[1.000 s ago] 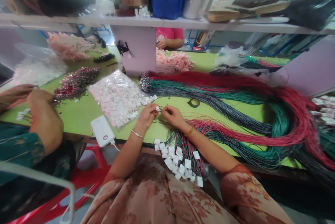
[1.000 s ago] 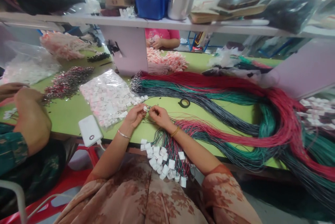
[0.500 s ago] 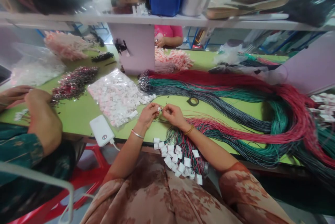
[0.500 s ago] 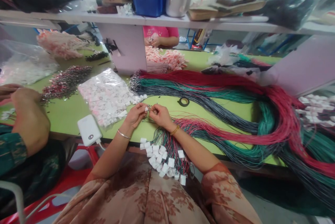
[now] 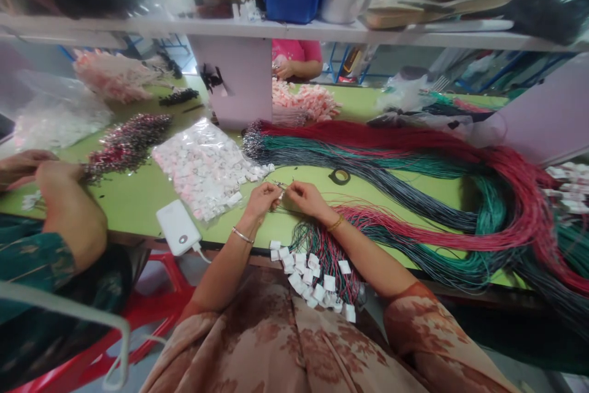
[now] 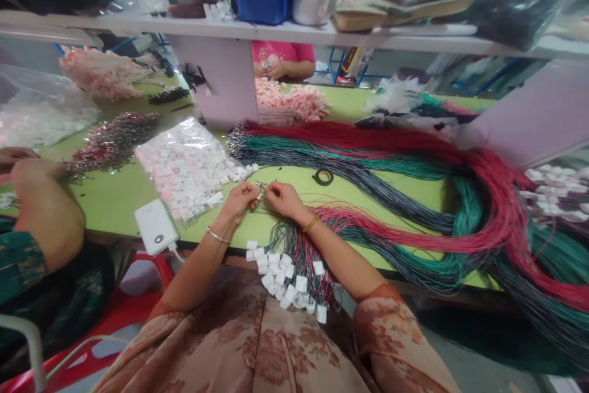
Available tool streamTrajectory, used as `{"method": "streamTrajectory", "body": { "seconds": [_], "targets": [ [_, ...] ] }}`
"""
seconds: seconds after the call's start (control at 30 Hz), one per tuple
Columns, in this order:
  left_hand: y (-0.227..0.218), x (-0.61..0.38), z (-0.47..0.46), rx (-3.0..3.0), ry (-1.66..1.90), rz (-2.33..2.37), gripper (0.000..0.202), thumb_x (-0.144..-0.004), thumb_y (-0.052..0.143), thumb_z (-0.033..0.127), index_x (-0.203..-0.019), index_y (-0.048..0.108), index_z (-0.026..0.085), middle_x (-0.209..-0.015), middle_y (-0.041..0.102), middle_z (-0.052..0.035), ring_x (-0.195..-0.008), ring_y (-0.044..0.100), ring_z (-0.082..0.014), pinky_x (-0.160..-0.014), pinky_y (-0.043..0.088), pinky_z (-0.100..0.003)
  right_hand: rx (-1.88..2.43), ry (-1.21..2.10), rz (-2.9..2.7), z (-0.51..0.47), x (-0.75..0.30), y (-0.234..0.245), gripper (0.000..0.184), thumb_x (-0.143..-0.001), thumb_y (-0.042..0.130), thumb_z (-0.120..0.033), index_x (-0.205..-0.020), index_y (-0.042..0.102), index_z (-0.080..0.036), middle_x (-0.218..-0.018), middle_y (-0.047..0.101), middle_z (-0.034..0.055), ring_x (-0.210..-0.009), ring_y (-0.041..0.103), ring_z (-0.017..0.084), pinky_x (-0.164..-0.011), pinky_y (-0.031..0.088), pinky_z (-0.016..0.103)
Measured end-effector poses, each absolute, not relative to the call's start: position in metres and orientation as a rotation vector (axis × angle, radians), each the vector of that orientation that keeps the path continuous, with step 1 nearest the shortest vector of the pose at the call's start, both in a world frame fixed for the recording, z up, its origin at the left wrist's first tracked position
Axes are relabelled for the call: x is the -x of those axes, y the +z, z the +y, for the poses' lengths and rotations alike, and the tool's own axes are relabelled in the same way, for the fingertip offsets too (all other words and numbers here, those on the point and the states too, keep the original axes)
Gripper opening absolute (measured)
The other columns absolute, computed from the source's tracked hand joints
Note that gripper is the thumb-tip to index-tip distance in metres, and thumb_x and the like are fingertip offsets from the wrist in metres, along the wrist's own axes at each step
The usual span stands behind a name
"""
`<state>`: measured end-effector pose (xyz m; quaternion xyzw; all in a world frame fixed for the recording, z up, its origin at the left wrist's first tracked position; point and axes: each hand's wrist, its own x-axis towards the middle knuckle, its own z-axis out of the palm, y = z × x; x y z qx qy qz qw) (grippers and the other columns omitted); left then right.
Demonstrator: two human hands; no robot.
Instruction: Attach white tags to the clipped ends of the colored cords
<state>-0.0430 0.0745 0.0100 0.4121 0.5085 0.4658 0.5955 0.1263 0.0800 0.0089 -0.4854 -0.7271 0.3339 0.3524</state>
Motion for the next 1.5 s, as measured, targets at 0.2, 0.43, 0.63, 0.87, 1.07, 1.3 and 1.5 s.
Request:
{"method": "streamTrajectory", "body": {
  "seconds": [0.2, 0.43, 0.63, 0.87, 1.07, 1.3, 1.5],
  "targets": [
    [0.011, 0.055, 0.077, -1.01, 0.957, 1.279, 0.018, -0.064, 0.071, 0.025, -0.061, 0.057, 0.015, -0.047, 0.056, 0.0004, -0.038, 0.045, -0.0074, -0.038, 0.03, -0.019, 1.666, 0.5, -2.255, 0.087, -0.14, 0.018, 0.017, -0.085, 0.055, -0.028, -0.085, 0.067, -0.016, -0.085, 0.068, 0.009, -0.073, 0.056, 0.017, -0.064, 0.035, 0.027],
    [0.013, 0.053, 0.077, -1.008, 0.942, 1.258, 0.014, -0.063, 0.069, 0.022, -0.06, 0.058, 0.015, -0.05, 0.059, -0.0005, -0.039, 0.047, -0.007, -0.038, 0.032, -0.018, 1.81, 0.324, -2.428, 0.078, -0.13, 0.025, 0.026, -0.095, 0.041, -0.025, -0.102, 0.063, -0.013, -0.098, 0.069, 0.0169, -0.081, 0.062, 0.023, -0.067, 0.036, 0.03],
    [0.009, 0.054, 0.078, -1.028, 0.925, 1.215, 0.014, -0.063, 0.07, 0.022, -0.061, 0.058, 0.016, -0.048, 0.057, 0.0004, -0.039, 0.047, -0.007, -0.038, 0.031, -0.017, 1.667, 0.384, -2.407, 0.092, -0.116, 0.025, 0.023, -0.092, 0.049, -0.031, -0.099, 0.065, -0.017, -0.099, 0.068, 0.0129, -0.084, 0.06, 0.021, -0.07, 0.036, 0.028],
    [0.01, 0.052, 0.076, -0.983, 0.953, 1.141, 0.018, -0.066, 0.074, 0.025, -0.07, 0.06, 0.015, -0.055, 0.059, 0.0003, -0.043, 0.048, -0.0068, -0.043, 0.033, -0.018, 1.585, 0.566, -2.194, 0.109, -0.11, 0.01, 0.013, -0.084, 0.051, -0.022, -0.079, 0.062, -0.017, -0.079, 0.066, 0.006, -0.069, 0.052, 0.015, -0.063, 0.032, 0.026],
    [0.013, 0.049, 0.075, -0.818, 1.068, 1.006, 0.024, -0.067, 0.077, 0.026, -0.077, 0.06, 0.013, -0.073, 0.065, -0.0028, -0.056, 0.053, -0.0059, -0.053, 0.038, -0.017, 1.288, 0.862, -1.721, 0.112, -0.119, 0.013, 0.013, -0.078, 0.048, -0.029, -0.076, 0.053, -0.018, -0.068, 0.055, -0.0009, -0.062, 0.045, 0.012, -0.061, 0.036, 0.024],
    [0.01, 0.045, 0.075, -0.691, 1.061, 0.885, 0.017, -0.073, 0.074, 0.022, -0.079, 0.062, 0.013, -0.08, 0.065, -0.0031, -0.062, 0.054, -0.0054, -0.061, 0.043, -0.018, 1.222, 1.007, -1.655, 0.089, -0.121, 0.024, 0.019, -0.073, 0.056, -0.035, -0.068, 0.056, -0.017, -0.063, 0.055, -0.002, -0.059, 0.044, 0.011, -0.057, 0.037, 0.023],
    [0.007, 0.043, 0.076, -0.671, 1.08, 0.82, 0.014, -0.075, 0.073, 0.02, -0.079, 0.062, 0.013, -0.087, 0.067, -0.005, -0.066, 0.056, -0.0066, -0.065, 0.045, -0.019, 1.288, 0.967, -1.711, 0.081, -0.129, 0.018, 0.015, -0.069, 0.053, -0.03, -0.061, 0.053, -0.018, -0.058, 0.052, -0.0027, -0.056, 0.043, 0.01, -0.055, 0.035, 0.023]
  ]
}}
